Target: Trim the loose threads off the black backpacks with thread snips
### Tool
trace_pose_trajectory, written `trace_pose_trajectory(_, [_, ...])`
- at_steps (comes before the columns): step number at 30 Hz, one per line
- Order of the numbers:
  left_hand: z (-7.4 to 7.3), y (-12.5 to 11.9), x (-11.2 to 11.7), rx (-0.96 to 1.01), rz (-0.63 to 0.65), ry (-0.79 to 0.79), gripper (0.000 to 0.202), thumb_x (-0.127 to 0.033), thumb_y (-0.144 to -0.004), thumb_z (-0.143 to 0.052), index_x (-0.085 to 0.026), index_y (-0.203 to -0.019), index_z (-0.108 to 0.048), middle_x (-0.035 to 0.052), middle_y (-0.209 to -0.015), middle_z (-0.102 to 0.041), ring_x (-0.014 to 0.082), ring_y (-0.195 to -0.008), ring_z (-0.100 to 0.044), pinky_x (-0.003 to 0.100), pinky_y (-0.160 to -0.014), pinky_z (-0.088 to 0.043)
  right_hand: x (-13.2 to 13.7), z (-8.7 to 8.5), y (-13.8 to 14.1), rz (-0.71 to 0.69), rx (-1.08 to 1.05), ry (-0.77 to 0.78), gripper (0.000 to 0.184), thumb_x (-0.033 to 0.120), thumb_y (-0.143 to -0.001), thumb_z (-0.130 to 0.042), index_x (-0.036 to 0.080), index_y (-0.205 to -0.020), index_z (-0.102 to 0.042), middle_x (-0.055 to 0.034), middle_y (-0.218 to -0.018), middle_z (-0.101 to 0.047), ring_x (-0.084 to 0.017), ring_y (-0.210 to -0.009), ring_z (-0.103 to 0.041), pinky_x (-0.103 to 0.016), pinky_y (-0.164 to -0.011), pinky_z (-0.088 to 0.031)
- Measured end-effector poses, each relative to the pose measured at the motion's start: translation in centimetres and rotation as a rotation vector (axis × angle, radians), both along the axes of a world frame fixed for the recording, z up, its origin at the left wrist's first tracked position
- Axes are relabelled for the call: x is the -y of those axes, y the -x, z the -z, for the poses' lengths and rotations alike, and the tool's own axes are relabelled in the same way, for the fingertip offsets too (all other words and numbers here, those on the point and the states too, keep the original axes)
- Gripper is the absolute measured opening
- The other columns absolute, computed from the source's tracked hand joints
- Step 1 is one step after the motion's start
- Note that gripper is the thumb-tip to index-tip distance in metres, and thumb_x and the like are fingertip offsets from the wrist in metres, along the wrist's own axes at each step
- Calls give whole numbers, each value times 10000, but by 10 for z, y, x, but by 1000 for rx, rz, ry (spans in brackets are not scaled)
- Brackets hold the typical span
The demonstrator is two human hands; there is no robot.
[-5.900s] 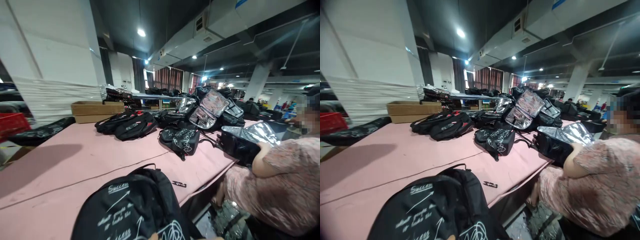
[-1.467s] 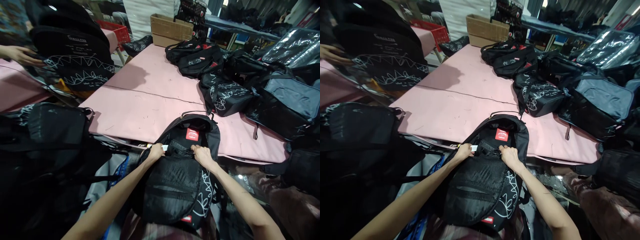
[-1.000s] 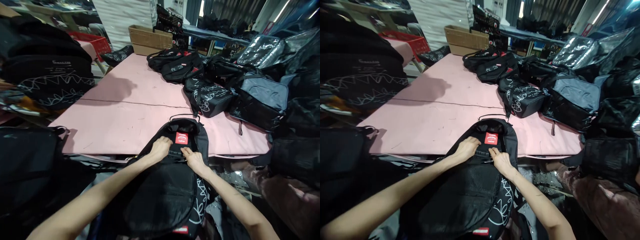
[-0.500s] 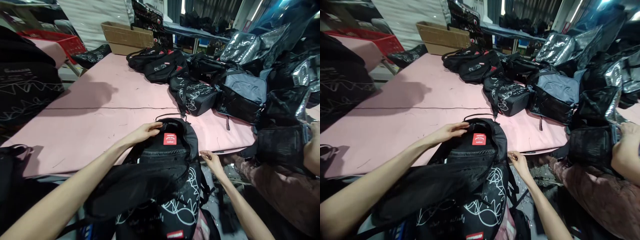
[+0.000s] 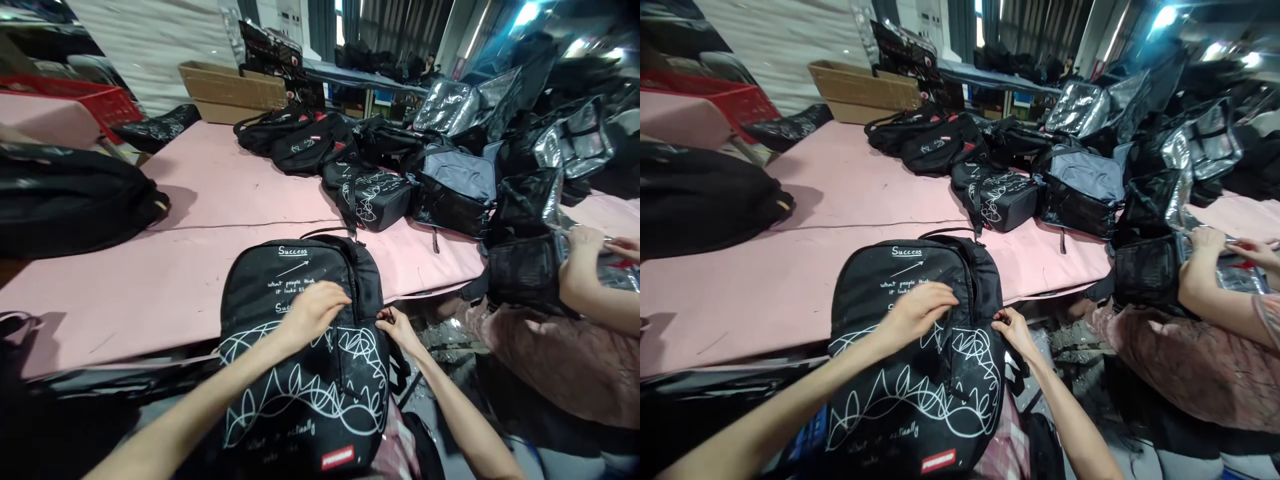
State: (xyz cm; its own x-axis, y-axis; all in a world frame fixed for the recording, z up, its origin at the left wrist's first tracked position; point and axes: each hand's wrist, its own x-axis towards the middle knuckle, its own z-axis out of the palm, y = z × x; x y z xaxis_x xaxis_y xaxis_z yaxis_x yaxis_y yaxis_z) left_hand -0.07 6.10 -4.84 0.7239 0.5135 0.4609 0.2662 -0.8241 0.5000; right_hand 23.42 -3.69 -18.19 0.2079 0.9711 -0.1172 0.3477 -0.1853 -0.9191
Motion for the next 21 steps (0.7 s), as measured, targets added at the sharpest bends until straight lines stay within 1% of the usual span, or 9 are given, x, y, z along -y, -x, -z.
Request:
trace_pose_trajectory(3, [43,-49,15,-307,92,140,235,-170,-862,-431,-175,-996,-624,50,-973,-664,141,-924,-594,252,-820,-465,8,-11,6,-23,37,-18,126,257,-678,-613,166,-728,-541,22,-719,-523,-123,-656,-473,-239,-622,-368])
trace_pose_trajectory(4, [51,-60,18,-409,104,156,234,-170,-859,-433,-170,-993,-623,58,-968,-661,150,-911,-601,252,-795,-465,12,-15,9,-21,52,-37,116,250,-680,-606,168,-703,-527,29,-704,-502,-118,-644,-458,-234,-613,-357])
trace_pose_trajectory(6, [56,-71,20,-543,114,151,208,-180,-844,-447,-164,-910,-644,70,-897,-665,180,-844,-620,265,-711,-467,20,-25,16,-5,59,-60,108,231,-692,-580,172,-663,-494,37,-676,-468,-112,-631,-433,-228,-602,-337])
trace_pose_trajectory(7, [53,-71,20,-572,114,142,192,-192,-833,-463,-166,-850,-653,69,-850,-667,191,-797,-627,267,-661,-459,24,-31,21,7,50,-60,111,223,-701,-564,173,-650,-479,40,-663,-456,-111,-625,-423,-227,-597,-328])
trace_pose_trajectory(9, [40,-67,18,-611,129,130,165,-222,-806,-506,-186,-755,-659,49,-771,-667,191,-721,-630,251,-585,-427,30,-44,30,15,24,-54,118,206,-716,-538,176,-636,-456,42,-644,-437,-109,-618,-411,-226,-591,-315])
trace_pose_trajectory(13, [-1,-46,16,-713,191,94,92,-217,-726,-594,-217,-666,-663,10,-643,-647,161,-629,-610,218,-512,-358,36,-71,51,-88,17,-134,132,186,-742,-516,180,-631,-445,37,-654,-436,-108,-624,-418,-227,-591,-311])
trace_pose_trajectory(17, [-29,-26,27,-825,250,-79,113,-195,-724,-589,-182,-625,-640,29,-634,-636,154,-578,-579,226,-477,-331,38,-91,67,-184,57,-247,122,162,-751,-508,181,-639,-463,17,-697,-472,-115,-653,-443,-230,-603,-328])
trace_pose_trajectory(19, [-39,-16,28,-728,184,-206,161,-209,-770,-541,-163,-641,-626,44,-695,-638,158,-609,-575,237,-489,-343,38,-98,73,-224,52,-277,119,150,-753,-501,182,-644,-466,13,-702,-475,-115,-654,-444,-230,-598,-329])
trace_pose_trajectory(21, [-51,-5,17,-549,-16,-310,213,-241,-818,-478,-151,-686,-620,63,-758,-631,175,-688,-573,257,-545,-377,38,-105,76,-283,31,-286,125,145,-756,-504,182,-644,-461,15,-702,-471,-108,-638,-434,-227,-586,-323])
